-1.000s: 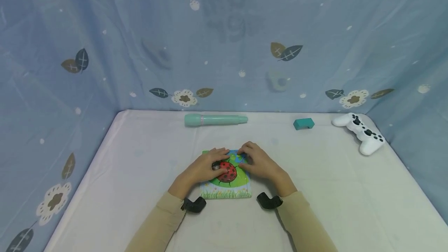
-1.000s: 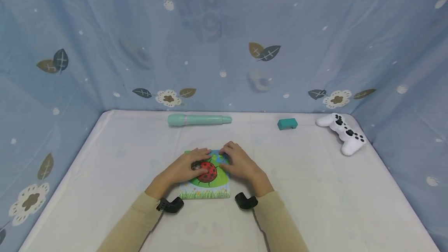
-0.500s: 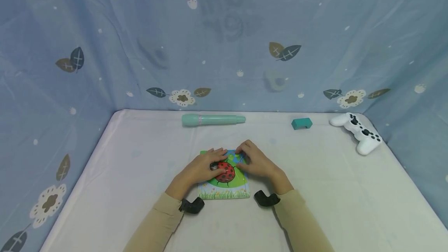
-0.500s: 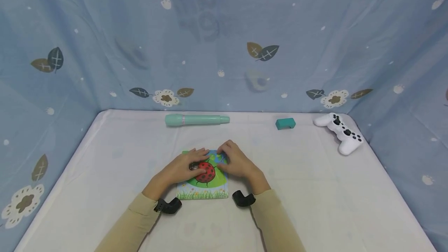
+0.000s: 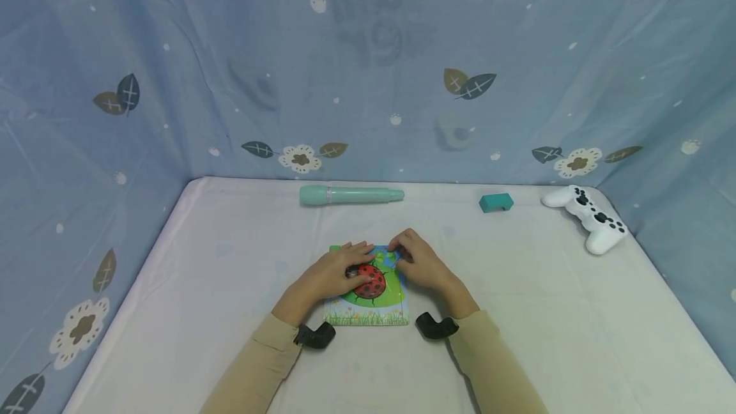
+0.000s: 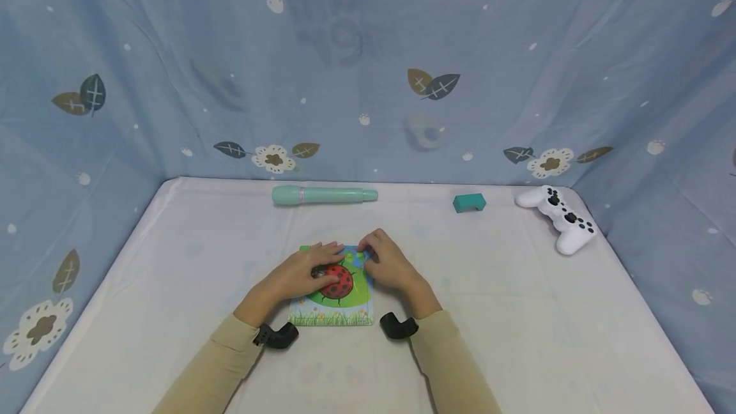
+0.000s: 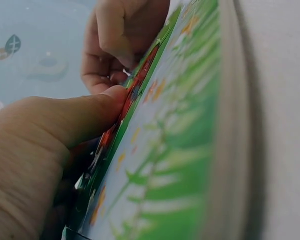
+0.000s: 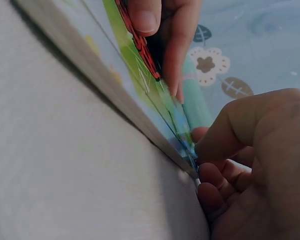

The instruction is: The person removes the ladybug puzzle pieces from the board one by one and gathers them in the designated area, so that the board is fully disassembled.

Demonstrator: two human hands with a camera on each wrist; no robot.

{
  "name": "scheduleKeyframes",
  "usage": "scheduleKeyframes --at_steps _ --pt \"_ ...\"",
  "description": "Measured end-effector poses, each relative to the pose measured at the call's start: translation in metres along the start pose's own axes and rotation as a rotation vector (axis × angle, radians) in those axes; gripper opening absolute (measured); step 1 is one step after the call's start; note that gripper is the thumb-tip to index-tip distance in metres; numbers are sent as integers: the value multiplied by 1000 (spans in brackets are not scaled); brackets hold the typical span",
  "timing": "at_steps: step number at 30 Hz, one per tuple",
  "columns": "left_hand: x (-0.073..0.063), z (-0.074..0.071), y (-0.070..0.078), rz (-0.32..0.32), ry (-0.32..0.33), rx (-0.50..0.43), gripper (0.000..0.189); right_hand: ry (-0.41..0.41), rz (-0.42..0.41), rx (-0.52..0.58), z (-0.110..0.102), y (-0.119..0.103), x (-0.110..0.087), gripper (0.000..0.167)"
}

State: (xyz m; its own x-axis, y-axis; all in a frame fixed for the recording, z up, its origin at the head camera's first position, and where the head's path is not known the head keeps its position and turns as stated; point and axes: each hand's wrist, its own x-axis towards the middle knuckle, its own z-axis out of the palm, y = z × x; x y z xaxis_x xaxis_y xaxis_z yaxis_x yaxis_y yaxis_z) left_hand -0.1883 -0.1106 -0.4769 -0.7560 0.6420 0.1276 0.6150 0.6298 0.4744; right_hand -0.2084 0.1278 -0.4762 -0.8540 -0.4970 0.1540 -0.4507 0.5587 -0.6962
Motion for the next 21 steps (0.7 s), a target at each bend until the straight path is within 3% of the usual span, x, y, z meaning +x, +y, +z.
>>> scheduleKeyframes --at_steps 10,17,21 --pt "0 0 2 14 14 -34 50 -39 10 81 -6 -1 -8 37" --pt "-1 0 3 -20 20 -72 50 -118 -25 94 -11 3 -10 42" --pt "-2 -1 2 -25 17 -72 50 -123 -29 98 -11 4 -9 43"
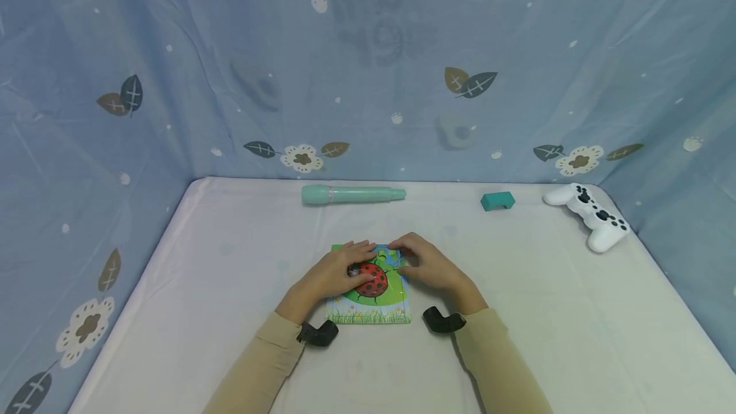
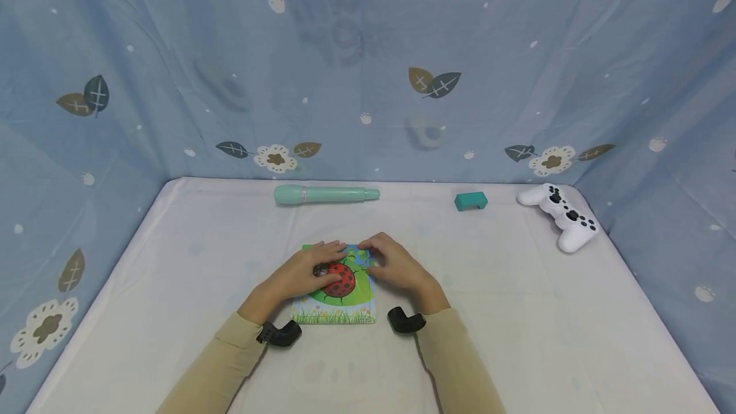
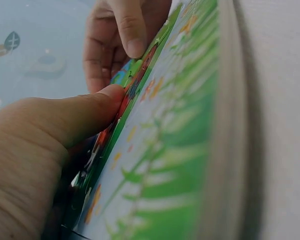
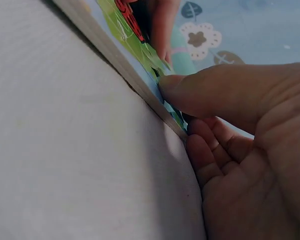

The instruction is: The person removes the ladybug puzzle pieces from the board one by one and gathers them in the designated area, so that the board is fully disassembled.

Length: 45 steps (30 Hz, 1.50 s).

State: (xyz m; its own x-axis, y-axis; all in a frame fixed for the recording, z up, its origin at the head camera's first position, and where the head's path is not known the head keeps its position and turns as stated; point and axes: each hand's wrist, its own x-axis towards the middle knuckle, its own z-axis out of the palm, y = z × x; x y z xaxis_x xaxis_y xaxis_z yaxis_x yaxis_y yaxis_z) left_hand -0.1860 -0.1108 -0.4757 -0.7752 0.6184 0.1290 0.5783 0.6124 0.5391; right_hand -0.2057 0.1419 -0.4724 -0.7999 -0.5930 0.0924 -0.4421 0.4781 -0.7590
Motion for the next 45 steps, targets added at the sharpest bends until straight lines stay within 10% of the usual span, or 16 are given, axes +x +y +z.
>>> scheduleKeyframes --at_steps 22,45 --pt "7 2 -1 1 -19 8 51 152 104 32 -34 -1 -19 45" --pt "0 2 -2 11 3 13 51 322 216 -23 -123 44 -115 42"
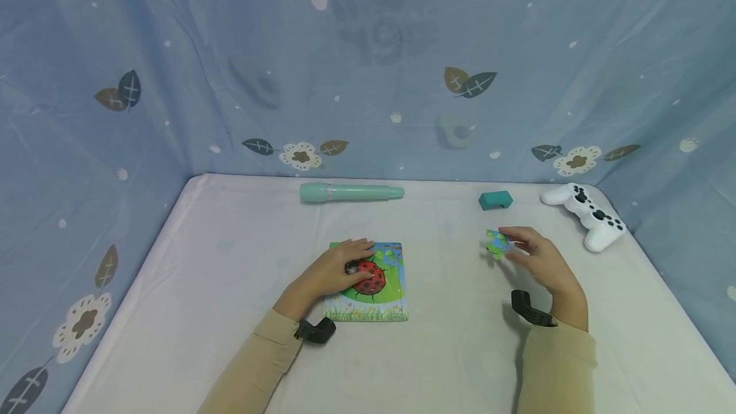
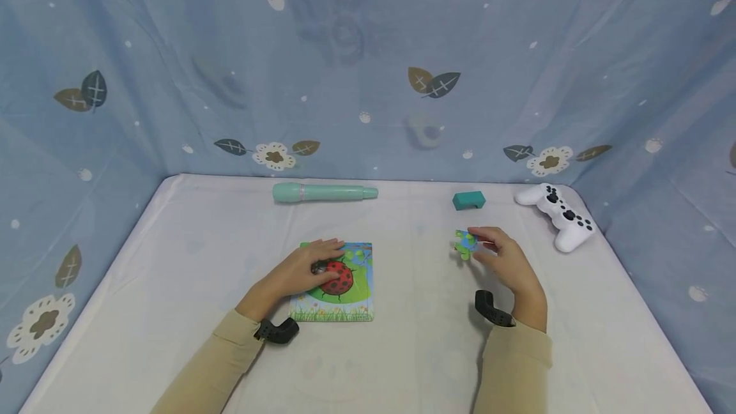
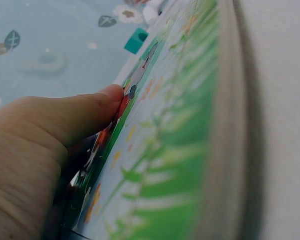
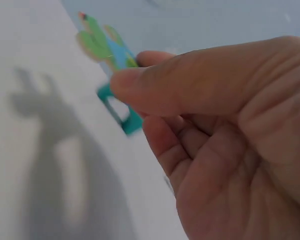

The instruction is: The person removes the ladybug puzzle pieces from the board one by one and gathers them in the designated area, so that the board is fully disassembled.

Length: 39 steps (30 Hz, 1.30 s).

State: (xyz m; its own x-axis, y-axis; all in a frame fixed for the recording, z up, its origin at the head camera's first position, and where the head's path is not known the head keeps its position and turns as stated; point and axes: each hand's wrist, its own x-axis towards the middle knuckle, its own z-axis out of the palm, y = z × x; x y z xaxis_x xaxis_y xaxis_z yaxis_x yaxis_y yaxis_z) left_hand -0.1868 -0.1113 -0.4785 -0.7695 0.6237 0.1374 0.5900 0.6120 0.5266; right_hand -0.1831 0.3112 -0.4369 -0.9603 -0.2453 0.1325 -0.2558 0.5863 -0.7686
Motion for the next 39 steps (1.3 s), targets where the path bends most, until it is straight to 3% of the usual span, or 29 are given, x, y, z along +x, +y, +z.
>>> scheduleKeyframes --at_steps 7,13,15,39 --pt "0 1 0 0 12 -1 50 4 111 -48 -14 14 -12 43" --pt "1 1 0 -13 11 -10 51 -92 290 -57 -15 14 -10 48" --pt "1 1 1 -13 9 -12 50 -107 316 -44 -15 15 -10 50" --pt "0 -1 2 -26 -3 -26 50 -96 317 -84 -10 22 -8 52"
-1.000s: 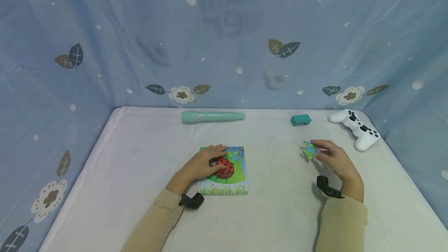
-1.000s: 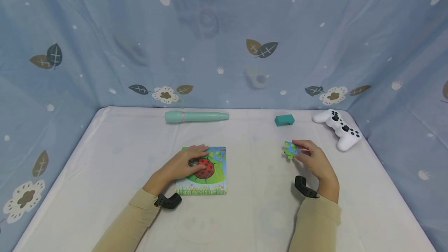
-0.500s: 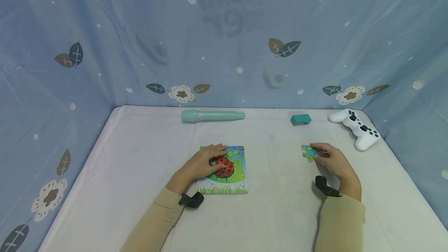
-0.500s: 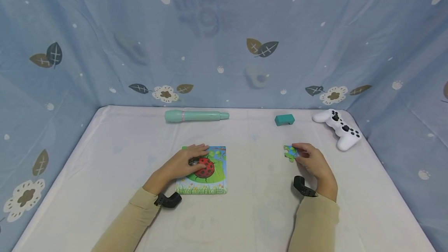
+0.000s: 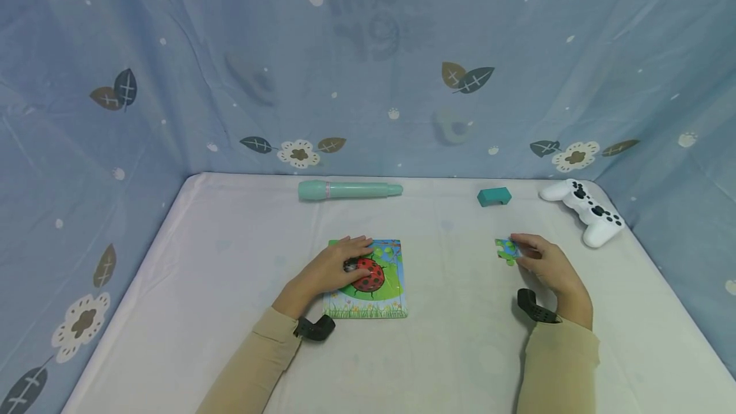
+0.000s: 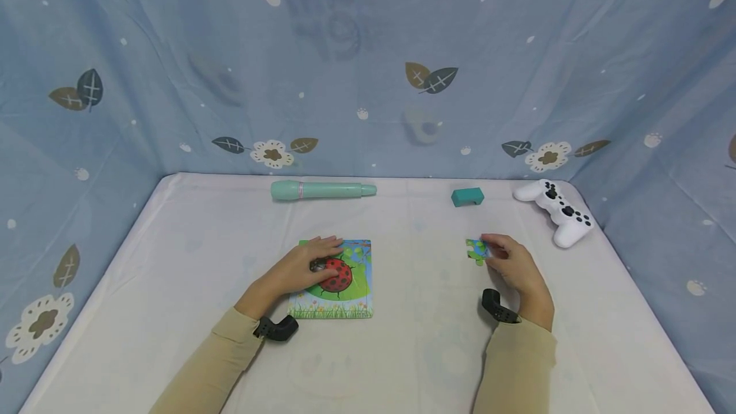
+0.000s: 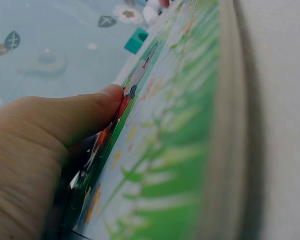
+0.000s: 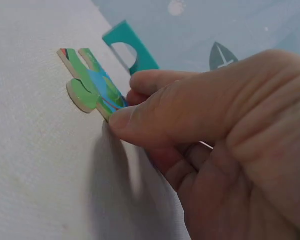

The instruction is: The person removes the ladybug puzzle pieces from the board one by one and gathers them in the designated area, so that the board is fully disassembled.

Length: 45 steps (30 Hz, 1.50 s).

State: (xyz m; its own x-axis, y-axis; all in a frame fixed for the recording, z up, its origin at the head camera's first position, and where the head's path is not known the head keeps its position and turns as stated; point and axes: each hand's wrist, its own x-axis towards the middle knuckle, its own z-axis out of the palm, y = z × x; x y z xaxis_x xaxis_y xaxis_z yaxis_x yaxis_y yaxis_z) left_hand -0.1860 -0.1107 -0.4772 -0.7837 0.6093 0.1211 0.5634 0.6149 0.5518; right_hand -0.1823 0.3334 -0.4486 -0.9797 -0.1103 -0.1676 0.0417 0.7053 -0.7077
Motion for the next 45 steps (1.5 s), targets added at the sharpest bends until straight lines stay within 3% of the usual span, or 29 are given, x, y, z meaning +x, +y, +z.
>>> scheduleKeyframes --at_steps 6,16,26,35,45 --pt "1 2 -2 15 1 13 50 20 -6 10 -4 -4 -3 56" --pt "0 1 -1 5 1 14 52 36 -182 163 12 -24 4 57" --pt "0 1 -4 39 8 21 51 -90 -361 291 48 -65 23 52" --pt "-2 -1 -4 39 60 41 55 -206 -488 292 88 -107 30 53" --pt "-13 -10 -6 -74 51 30 62 -281 -523 257 128 -137 26 51"
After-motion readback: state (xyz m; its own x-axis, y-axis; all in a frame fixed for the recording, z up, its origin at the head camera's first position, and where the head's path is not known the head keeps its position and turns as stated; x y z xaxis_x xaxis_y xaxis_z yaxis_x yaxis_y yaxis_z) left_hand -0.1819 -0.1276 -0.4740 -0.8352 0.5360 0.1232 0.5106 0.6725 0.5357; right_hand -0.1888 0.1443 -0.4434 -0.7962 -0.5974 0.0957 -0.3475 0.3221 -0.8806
